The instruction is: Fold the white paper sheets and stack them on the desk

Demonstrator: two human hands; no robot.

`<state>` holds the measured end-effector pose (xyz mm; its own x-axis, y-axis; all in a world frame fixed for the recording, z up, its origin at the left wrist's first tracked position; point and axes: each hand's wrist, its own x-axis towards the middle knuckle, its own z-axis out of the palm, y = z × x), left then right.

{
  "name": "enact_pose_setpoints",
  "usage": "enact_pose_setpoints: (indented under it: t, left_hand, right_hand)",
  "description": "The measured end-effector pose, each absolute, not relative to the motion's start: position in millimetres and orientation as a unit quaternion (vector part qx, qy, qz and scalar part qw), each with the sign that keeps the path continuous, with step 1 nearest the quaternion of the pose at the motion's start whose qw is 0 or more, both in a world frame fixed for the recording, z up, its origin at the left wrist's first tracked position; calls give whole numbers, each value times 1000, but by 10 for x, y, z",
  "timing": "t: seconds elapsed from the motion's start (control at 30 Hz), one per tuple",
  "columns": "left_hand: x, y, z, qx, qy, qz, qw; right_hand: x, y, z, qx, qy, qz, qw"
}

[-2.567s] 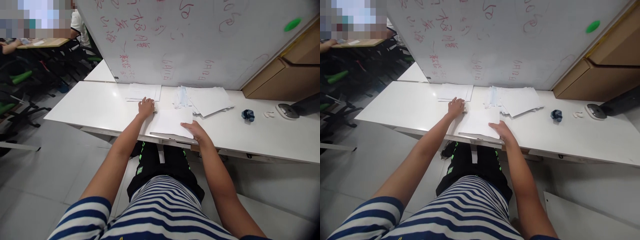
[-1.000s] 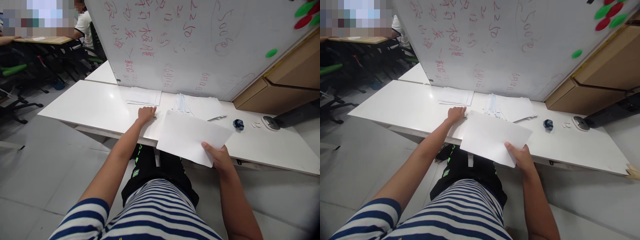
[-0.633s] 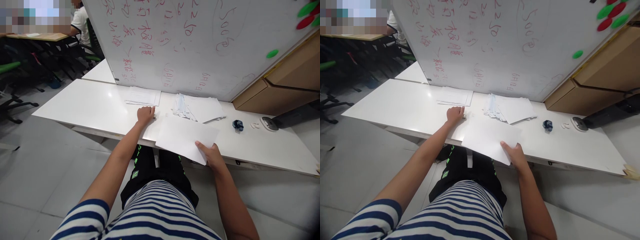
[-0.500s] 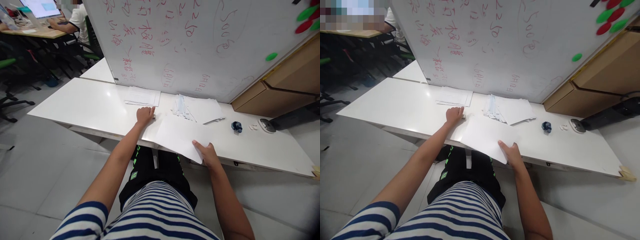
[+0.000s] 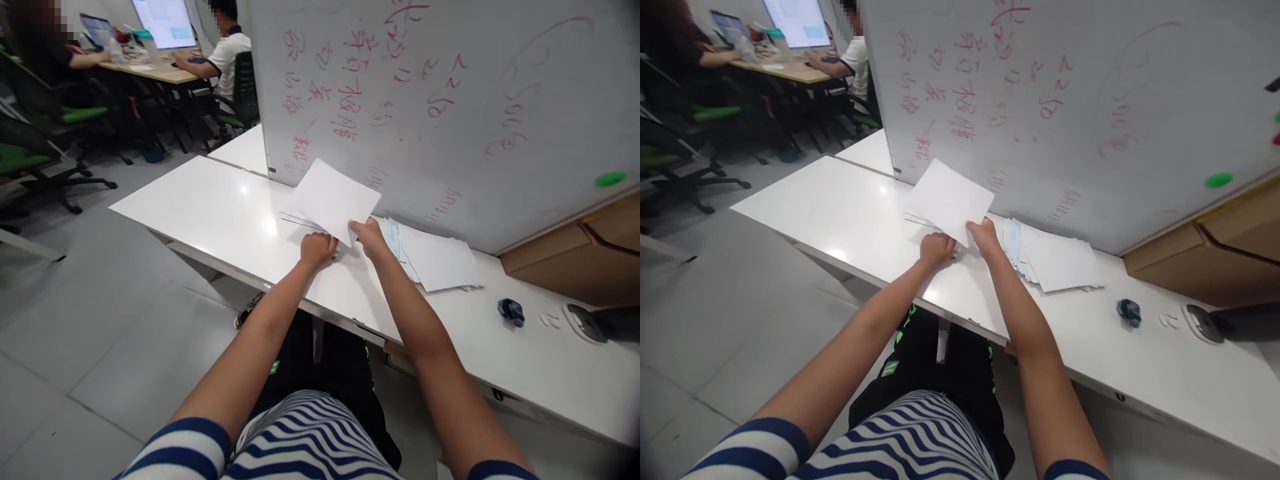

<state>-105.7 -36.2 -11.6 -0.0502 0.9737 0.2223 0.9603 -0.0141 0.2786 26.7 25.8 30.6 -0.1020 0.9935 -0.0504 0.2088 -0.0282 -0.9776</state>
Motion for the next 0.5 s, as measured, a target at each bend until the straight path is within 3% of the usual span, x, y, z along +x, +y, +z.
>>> enact_pose_setpoints:
  t: [0.23,0.4,0.5]
  left_hand:
    - [-1054,-363,-137,675,709,205,14]
    - [-1082,-354,-165,681,702,208,15]
    - [-1089,-345,-177,682,701,207,5]
  right_hand:
    - [-442,895,242,-575,-622,426,317]
    - [-346,835,124,-595,-662,319,326]
    - [-54,589,19,-573,-734,194,309]
